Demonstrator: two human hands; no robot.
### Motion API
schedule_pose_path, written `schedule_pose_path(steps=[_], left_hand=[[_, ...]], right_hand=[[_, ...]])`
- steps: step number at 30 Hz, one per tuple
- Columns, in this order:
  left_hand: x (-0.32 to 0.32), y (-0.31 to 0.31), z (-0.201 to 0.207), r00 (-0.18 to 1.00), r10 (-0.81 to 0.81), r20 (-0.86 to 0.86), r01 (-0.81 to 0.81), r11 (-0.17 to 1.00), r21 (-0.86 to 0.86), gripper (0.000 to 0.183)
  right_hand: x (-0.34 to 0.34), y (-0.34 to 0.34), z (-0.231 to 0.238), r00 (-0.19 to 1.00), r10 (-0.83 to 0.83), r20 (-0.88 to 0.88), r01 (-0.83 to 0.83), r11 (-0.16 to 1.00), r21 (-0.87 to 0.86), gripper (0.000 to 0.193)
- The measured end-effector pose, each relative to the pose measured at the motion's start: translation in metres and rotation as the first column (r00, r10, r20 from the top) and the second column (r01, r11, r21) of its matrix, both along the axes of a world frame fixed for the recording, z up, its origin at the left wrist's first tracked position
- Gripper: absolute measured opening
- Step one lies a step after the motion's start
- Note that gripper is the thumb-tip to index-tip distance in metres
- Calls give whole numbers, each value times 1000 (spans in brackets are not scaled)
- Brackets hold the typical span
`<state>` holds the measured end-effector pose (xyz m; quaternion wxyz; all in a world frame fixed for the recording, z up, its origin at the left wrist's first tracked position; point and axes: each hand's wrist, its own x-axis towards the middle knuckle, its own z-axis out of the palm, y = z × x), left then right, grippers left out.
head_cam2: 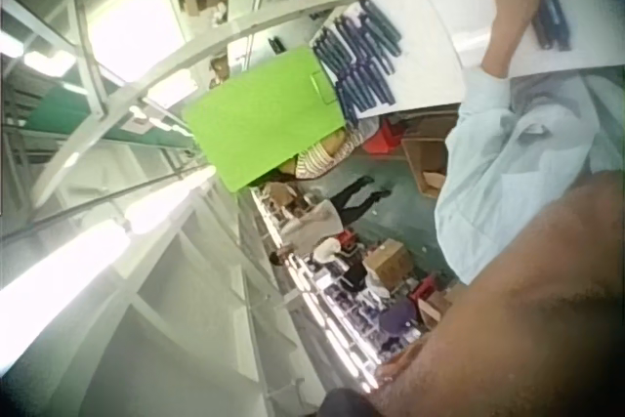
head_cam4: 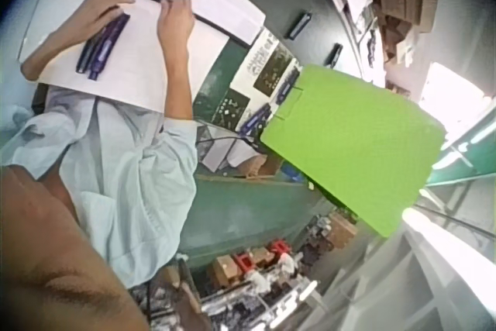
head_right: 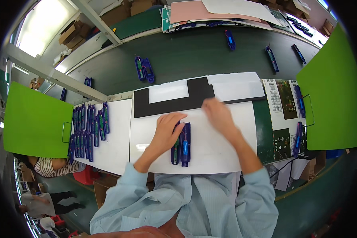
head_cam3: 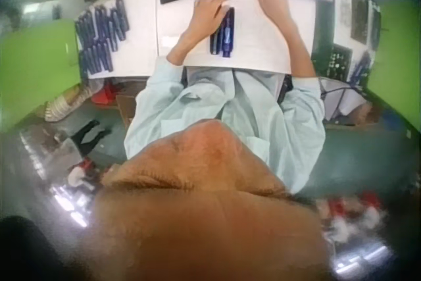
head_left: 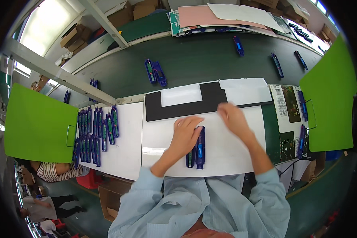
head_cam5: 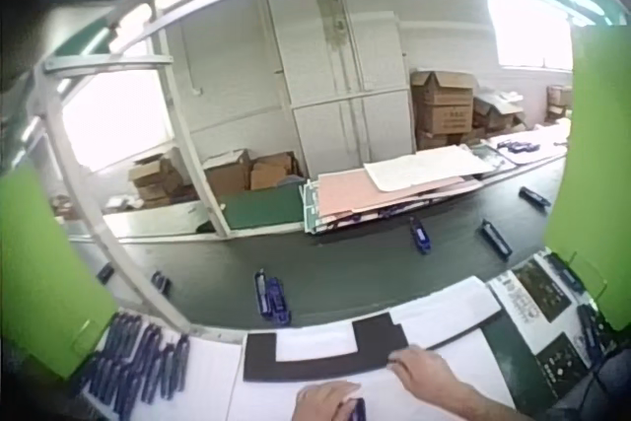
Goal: The person assembles small blue electronic devices at a workstation. They repeatedly pick up a blue casing and a green circuit board, insert the board into the casing, and place the finished unit on the table. The process is repeated for multiple units throughout the clip.
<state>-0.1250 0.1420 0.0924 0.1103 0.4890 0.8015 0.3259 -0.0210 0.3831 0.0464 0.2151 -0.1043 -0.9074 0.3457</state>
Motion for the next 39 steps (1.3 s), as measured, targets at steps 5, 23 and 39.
schedule_pose_path(steps=[5,23,39], left_hand=[[-36,91,-39,984,-25,-175,29,999,18,44],[-36,90,-71,979,-7,-203,-4,998,-55,51],[125,-93,-58,964,114,-239,-88,989,117,34]], right_hand=[[-74,49,-13,979,-199,45,181,948,263,22],[-57,48,-33,988,-149,-37,138,970,-201,15],[54,-104,2,933,251,257,-41,785,-618,10]])
